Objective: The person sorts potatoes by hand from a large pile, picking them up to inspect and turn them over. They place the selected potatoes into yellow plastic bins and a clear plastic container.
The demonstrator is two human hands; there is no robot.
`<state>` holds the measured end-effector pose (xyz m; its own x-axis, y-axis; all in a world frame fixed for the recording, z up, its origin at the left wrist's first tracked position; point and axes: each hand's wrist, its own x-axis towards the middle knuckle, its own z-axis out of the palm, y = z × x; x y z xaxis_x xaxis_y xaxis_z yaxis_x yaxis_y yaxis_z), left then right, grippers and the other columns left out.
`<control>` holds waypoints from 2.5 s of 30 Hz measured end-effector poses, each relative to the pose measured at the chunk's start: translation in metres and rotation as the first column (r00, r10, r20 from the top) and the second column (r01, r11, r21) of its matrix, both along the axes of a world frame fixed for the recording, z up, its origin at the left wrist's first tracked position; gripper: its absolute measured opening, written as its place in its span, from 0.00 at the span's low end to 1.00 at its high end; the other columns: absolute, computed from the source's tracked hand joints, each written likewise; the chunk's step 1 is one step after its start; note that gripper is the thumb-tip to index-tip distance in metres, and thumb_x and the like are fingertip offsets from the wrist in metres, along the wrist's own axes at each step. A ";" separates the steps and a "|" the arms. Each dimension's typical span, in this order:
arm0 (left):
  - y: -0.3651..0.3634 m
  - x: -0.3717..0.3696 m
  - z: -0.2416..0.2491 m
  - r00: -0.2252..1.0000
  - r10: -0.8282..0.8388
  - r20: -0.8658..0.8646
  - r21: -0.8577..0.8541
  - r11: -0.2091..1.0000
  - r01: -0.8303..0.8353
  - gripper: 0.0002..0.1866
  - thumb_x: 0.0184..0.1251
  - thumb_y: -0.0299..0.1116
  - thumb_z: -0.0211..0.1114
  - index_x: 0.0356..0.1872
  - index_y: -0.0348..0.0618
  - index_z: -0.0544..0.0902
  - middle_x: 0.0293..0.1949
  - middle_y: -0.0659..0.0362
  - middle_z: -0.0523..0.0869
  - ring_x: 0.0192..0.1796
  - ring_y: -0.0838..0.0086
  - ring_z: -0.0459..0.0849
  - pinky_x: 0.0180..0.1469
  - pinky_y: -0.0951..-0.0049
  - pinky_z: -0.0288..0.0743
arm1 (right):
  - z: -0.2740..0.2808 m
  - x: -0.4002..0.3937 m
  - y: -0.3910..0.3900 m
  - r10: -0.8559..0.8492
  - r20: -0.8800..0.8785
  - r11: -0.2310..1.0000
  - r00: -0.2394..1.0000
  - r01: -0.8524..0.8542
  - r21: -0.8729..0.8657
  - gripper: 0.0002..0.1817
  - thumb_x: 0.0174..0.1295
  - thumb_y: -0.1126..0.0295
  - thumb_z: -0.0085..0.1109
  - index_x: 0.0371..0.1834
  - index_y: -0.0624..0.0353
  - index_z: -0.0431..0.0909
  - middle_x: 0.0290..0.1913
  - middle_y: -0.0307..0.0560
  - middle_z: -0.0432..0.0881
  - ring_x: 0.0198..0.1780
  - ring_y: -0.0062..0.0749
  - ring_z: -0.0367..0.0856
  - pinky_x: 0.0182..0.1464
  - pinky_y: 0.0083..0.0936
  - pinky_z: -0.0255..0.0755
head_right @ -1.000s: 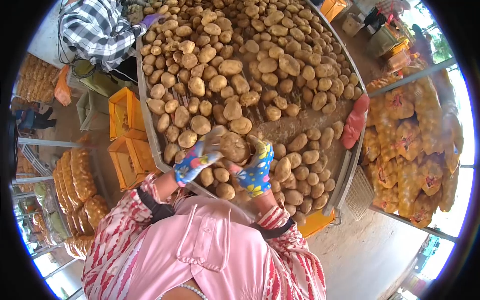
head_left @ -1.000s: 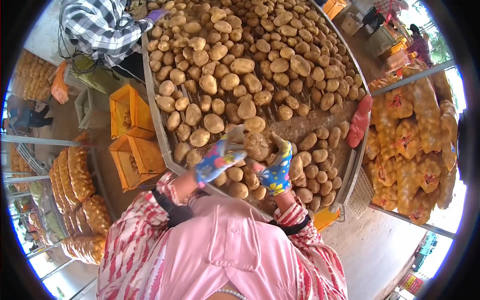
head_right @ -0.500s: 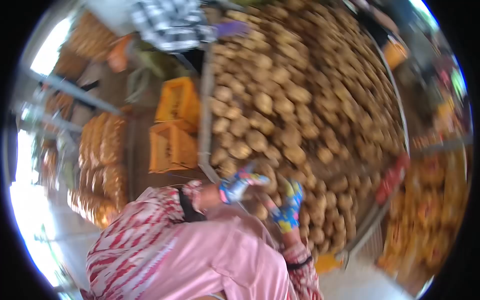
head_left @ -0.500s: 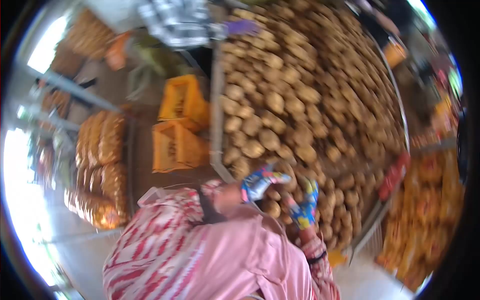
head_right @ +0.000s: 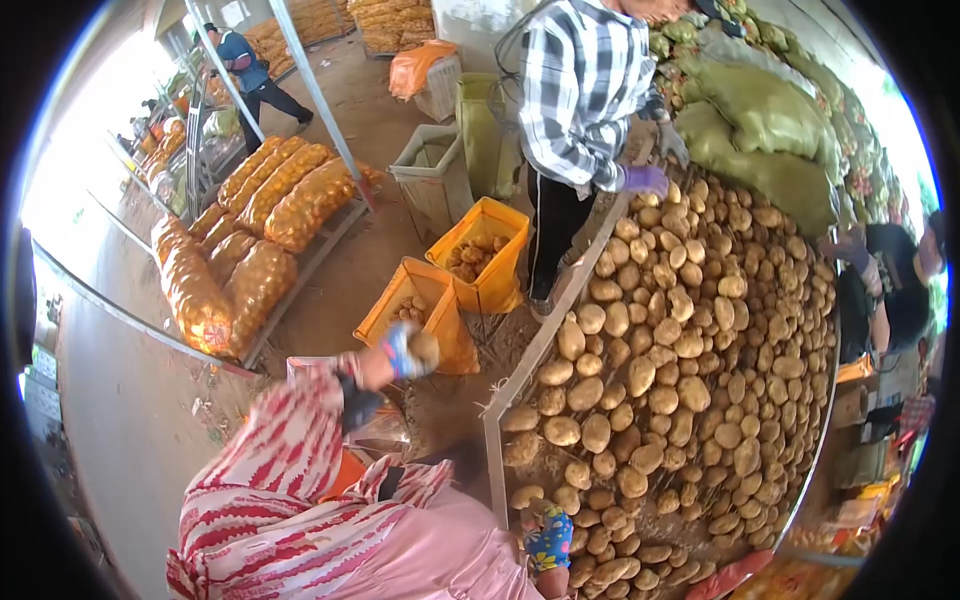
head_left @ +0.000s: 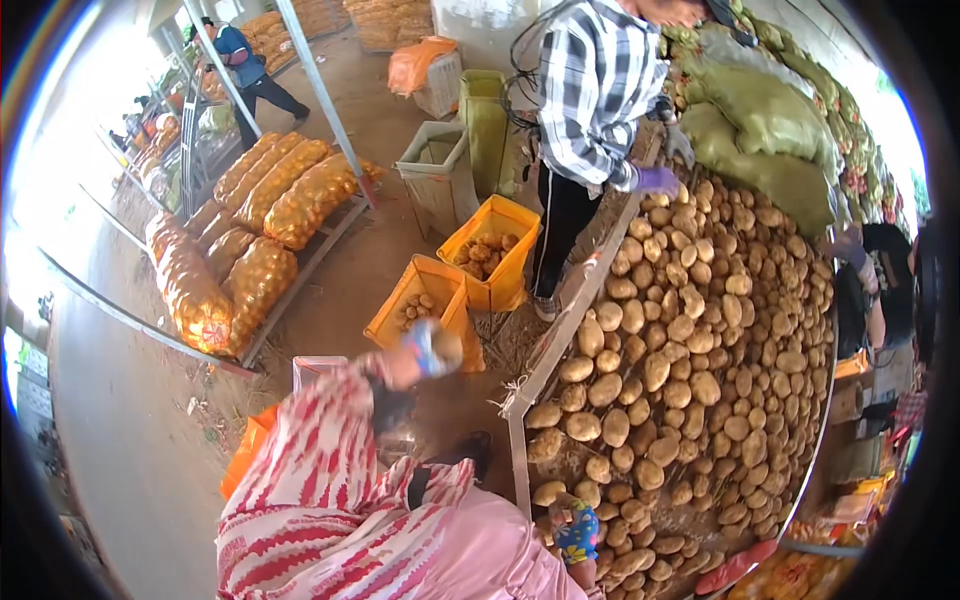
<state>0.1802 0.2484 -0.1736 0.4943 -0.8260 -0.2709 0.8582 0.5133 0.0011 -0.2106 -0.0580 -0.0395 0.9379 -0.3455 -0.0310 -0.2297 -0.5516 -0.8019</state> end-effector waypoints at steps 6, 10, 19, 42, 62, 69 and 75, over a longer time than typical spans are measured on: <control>-0.026 0.203 0.214 0.830 0.531 0.172 0.725 0.502 -0.471 0.35 0.69 0.54 0.54 0.68 0.40 0.63 0.63 0.46 0.72 0.60 0.49 0.76 0.58 0.44 0.73 | 0.000 -0.003 0.007 0.249 0.010 0.945 0.968 -0.241 -0.221 0.14 0.57 0.64 0.64 0.41 0.61 0.82 0.43 0.56 0.83 0.46 0.52 0.80 0.50 0.42 0.74; -0.075 0.119 0.226 0.795 -0.079 0.601 0.720 0.486 -0.495 0.33 0.72 0.49 0.54 0.72 0.44 0.59 0.64 0.44 0.72 0.60 0.48 0.76 0.61 0.47 0.72 | -0.017 -0.030 0.007 0.272 0.158 0.893 0.949 -0.188 -0.410 0.15 0.57 0.62 0.64 0.42 0.61 0.81 0.46 0.57 0.81 0.50 0.54 0.78 0.53 0.45 0.71; -0.205 -0.158 0.125 -0.776 -0.589 0.224 0.164 0.808 -0.566 0.32 0.60 0.41 0.68 0.65 0.44 0.72 0.66 0.44 0.70 0.69 0.47 0.66 0.69 0.52 0.60 | 0.032 -0.080 -0.010 -0.335 -0.162 0.806 0.928 0.193 -0.559 0.26 0.56 0.51 0.58 0.56 0.51 0.79 0.65 0.50 0.72 0.70 0.51 0.62 0.72 0.56 0.49; -0.199 -0.242 0.095 -0.808 -0.590 0.015 0.264 0.781 -0.566 0.32 0.62 0.43 0.65 0.68 0.53 0.70 0.67 0.45 0.66 0.63 0.46 0.67 0.65 0.49 0.61 | 0.009 -0.312 -0.034 -0.984 0.099 0.176 0.150 0.915 0.364 0.16 0.67 0.77 0.49 0.56 0.61 0.77 0.46 0.47 0.85 0.49 0.28 0.82 0.52 0.24 0.74; -0.213 -0.262 0.123 -0.641 -0.649 0.410 0.290 0.759 -0.583 0.28 0.62 0.36 0.68 0.64 0.45 0.72 0.51 0.52 0.80 0.51 0.59 0.80 0.52 0.60 0.74 | 0.000 -0.192 -0.104 -0.828 0.137 0.555 0.544 0.761 0.336 0.19 0.58 0.68 0.64 0.53 0.59 0.75 0.41 0.46 0.84 0.44 0.31 0.83 0.48 0.29 0.76; -0.211 -0.269 0.138 0.395 -0.918 -0.026 0.485 0.334 0.808 0.23 0.71 0.46 0.49 0.61 0.46 0.74 0.43 0.56 0.84 0.30 0.66 0.82 0.21 0.74 0.73 | 0.037 -0.122 -0.048 -0.632 -0.069 0.752 0.772 0.589 -0.297 0.27 0.55 0.60 0.64 0.57 0.58 0.74 0.44 0.55 0.83 0.44 0.50 0.82 0.43 0.43 0.76; -0.202 -0.269 0.135 0.573 -0.816 -0.079 0.709 0.359 0.608 0.15 0.67 0.32 0.57 0.54 0.44 0.77 0.39 0.51 0.85 0.33 0.62 0.85 0.32 0.66 0.82 | -0.019 -0.134 -0.083 -0.441 -0.357 0.893 0.823 0.366 -0.260 0.24 0.52 0.64 0.63 0.55 0.52 0.76 0.51 0.49 0.80 0.48 0.47 0.82 0.47 0.42 0.76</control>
